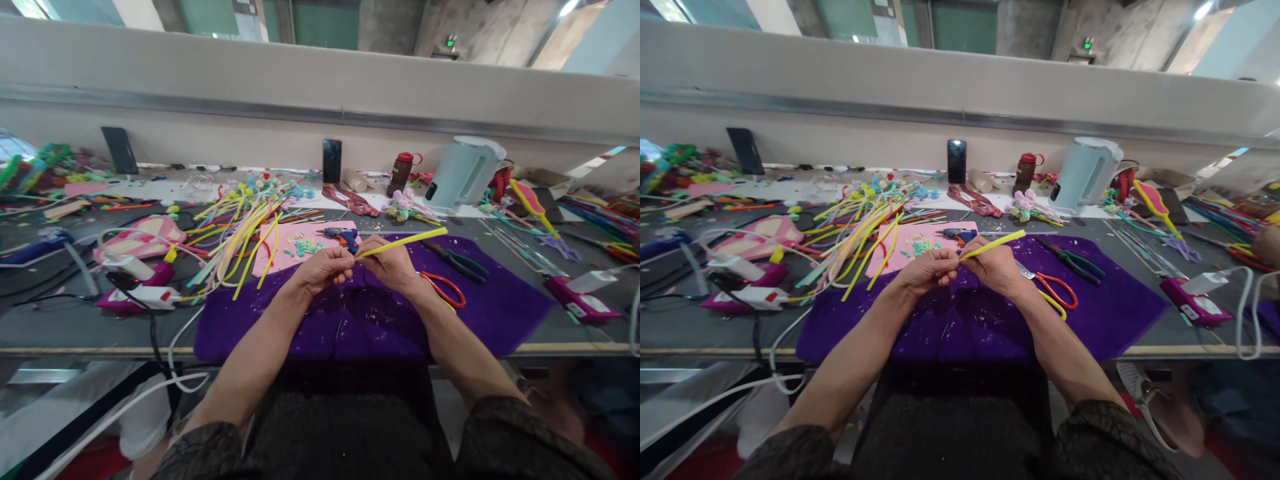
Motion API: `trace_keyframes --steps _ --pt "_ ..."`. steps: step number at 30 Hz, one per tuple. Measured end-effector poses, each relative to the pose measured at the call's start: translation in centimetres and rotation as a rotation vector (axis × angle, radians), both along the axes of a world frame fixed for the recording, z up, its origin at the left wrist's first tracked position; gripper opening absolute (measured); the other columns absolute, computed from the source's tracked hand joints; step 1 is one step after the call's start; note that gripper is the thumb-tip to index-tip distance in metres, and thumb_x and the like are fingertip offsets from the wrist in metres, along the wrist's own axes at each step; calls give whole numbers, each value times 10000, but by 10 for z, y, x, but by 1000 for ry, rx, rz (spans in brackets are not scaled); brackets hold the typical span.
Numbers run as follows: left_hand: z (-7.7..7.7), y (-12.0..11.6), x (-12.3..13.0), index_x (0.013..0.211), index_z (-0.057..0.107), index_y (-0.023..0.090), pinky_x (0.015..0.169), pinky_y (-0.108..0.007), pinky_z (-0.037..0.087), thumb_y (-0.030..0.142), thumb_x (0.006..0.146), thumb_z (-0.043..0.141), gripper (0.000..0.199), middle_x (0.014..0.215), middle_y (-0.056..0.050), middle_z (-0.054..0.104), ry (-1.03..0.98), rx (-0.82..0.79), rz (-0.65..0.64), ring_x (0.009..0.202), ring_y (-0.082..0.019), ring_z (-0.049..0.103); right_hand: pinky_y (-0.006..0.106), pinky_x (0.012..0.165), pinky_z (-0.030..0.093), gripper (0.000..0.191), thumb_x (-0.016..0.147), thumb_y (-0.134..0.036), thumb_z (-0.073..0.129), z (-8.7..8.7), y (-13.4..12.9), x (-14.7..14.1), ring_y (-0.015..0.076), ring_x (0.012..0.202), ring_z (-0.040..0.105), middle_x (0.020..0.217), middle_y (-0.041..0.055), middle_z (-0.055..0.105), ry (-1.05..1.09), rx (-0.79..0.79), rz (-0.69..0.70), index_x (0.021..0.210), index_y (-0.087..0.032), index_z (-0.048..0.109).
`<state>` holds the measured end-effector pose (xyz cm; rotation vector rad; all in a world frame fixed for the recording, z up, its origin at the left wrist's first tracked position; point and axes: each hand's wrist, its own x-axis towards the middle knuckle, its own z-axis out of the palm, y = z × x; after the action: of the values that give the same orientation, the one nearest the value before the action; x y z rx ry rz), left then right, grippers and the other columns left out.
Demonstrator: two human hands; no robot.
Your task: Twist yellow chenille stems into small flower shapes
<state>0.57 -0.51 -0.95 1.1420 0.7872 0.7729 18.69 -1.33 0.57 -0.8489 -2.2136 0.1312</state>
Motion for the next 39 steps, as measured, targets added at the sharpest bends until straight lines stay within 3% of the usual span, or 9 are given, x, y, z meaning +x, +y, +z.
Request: trace_keyframes --steps 3,5,9,11,13,18,23,31,39 --pt "1 -5 5 713 537 139 401 -154 327 341 642 656 244 546 18 577 35 124 119 398 -44 470 251 659 426 158 812 -271 493 -2 -2 -3 155 747 575 830 47 630 79 -35 -75 842 -190 625" --pt "2 -11 10 731 552 150 457 -178 373 364 668 629 237 579 17 579 90 287 249 448 -60 491 253 667 419 176 805 -284 496 -4 -3 -7 158 747 571 825 54 634 188 -92 -129 814 -175 633" --pt "4 -19 14 762 621 182 635 -214 414 369 710 587 196 705 -8 621 357 696 488 647 -105 545 231 568 391 244 778 -340 506 -11 1 -13 130 626 531 711 33 619 399 -357 -175 780 -136 640" --pt "4 -19 15 773 640 192 677 -218 409 373 716 580 199 746 -16 637 430 761 514 708 -119 556 211 506 355 272 755 -365 516 -12 4 -13 105 556 483 649 13 589 460 -478 -154 789 -124 640" --pt "5 -17 14 771 638 181 630 -219 416 407 723 562 244 711 -20 639 392 662 458 655 -121 565 198 476 327 284 731 -374 531 -12 7 -10 86 521 439 609 0 557 475 -542 -136 774 -117 642" --pt "6 -8 8 867 622 142 466 -204 396 506 748 480 408 718 -60 657 183 219 253 557 -133 598 186 454 288 297 706 -385 539 -10 10 -4 71 507 390 586 -7 527 402 -579 -117 740 -114 655" --pt "7 -4 1 770 638 122 452 -181 394 446 682 593 339 729 -65 655 251 238 186 538 -110 590 189 453 272 285 697 -373 536 -13 10 -6 70 504 377 586 -13 521 328 -618 -128 732 -117 657" --pt "7 -3 -1 711 617 112 415 -172 372 303 653 628 199 609 -41 631 289 224 102 466 -92 552 193 479 291 250 700 -340 530 -14 11 -6 78 529 414 607 -12 543 308 -610 -106 710 -121 650" --pt "7 -2 0 795 603 114 402 -158 361 218 626 648 203 672 -54 654 250 143 97 468 -86 559 190 436 231 225 672 -326 549 -12 11 -6 56 469 326 511 -40 432 397 -676 -141 659 -115 624"
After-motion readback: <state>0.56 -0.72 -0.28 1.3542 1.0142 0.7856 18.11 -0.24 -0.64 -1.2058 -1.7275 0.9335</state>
